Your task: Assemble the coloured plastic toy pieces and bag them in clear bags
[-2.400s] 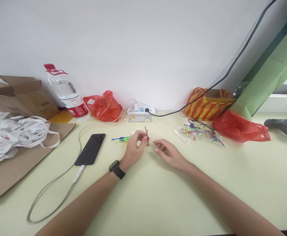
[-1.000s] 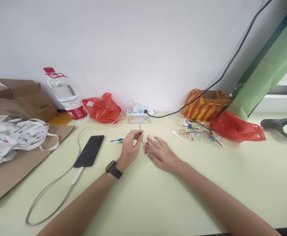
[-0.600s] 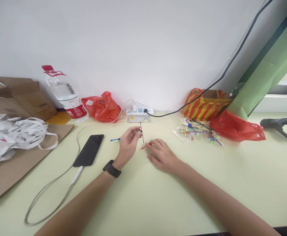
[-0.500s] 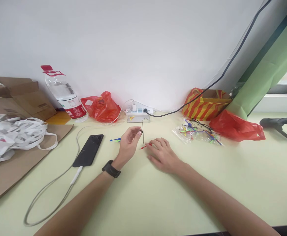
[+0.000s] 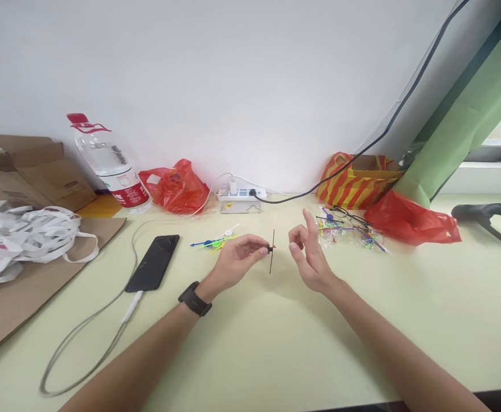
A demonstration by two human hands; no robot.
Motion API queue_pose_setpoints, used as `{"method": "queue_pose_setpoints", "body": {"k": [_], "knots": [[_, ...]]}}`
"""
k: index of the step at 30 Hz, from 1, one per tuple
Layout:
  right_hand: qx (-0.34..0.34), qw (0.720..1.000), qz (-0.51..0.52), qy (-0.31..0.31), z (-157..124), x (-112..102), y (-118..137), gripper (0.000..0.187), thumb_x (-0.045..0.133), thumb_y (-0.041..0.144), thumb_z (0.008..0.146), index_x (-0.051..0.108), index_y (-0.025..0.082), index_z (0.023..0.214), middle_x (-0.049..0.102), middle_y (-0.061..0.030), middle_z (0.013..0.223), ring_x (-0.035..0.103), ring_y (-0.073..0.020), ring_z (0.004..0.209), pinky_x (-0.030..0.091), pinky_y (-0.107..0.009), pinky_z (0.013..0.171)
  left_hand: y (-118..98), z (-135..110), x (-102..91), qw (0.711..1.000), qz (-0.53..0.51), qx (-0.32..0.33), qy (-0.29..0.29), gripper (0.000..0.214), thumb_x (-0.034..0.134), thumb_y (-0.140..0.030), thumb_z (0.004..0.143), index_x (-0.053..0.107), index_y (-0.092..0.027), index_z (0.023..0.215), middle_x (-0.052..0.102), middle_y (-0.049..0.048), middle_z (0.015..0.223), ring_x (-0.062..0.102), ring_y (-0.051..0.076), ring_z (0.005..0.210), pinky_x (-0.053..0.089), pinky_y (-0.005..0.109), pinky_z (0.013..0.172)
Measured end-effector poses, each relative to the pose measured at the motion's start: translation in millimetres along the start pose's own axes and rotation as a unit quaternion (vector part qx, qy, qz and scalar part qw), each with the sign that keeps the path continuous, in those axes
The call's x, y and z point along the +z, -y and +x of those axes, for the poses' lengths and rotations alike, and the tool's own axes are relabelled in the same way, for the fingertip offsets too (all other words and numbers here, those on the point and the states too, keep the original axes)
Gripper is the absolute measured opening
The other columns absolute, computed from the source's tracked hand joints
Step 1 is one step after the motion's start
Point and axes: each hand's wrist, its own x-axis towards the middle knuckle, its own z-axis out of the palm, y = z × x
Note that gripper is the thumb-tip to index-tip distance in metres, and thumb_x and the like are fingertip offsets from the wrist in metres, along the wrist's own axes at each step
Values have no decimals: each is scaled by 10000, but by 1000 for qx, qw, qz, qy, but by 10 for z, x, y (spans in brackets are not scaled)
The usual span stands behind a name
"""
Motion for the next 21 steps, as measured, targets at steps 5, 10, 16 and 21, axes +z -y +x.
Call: {"method": "queue_pose_setpoints", "body": {"k": [5,10,16,21], "knots": [[115,981,109,113,44,-28,-53,741,243,631,1081,361,235,467,312,3,534,324,-156,528,344,-348,580,95,42,-8,994,6,13,-105,255,823,-398,862,759,-190,994,761,81,951,745,217,862,655,389,821],[105,986,119,57,57,-46,-44,789,255,689,1060,527,222,485,447,-28,558,409,-165,571,351,-345,588,297,79,-29,987,41,31,-152,244,846,-366,832,755,-178,959,769,94,1033,749,228,972,617,438,988],[111,984,115,77,51,-40,-42,766,304,683,1059,579,215,519,494,-25,556,441,-162,576,368,-347,614,404,74,-23,984,99,57,-135,200,810,-364,869,757,-185,943,773,86,1025,752,224,948,629,464,982],[117,985,104,73,55,-43,-52,754,335,679,1056,593,208,527,506,-22,554,462,-160,583,377,-339,617,431,69,-46,980,137,59,-133,200,777,-371,898,771,-195,994,790,82,1024,766,232,940,632,468,982]]}}
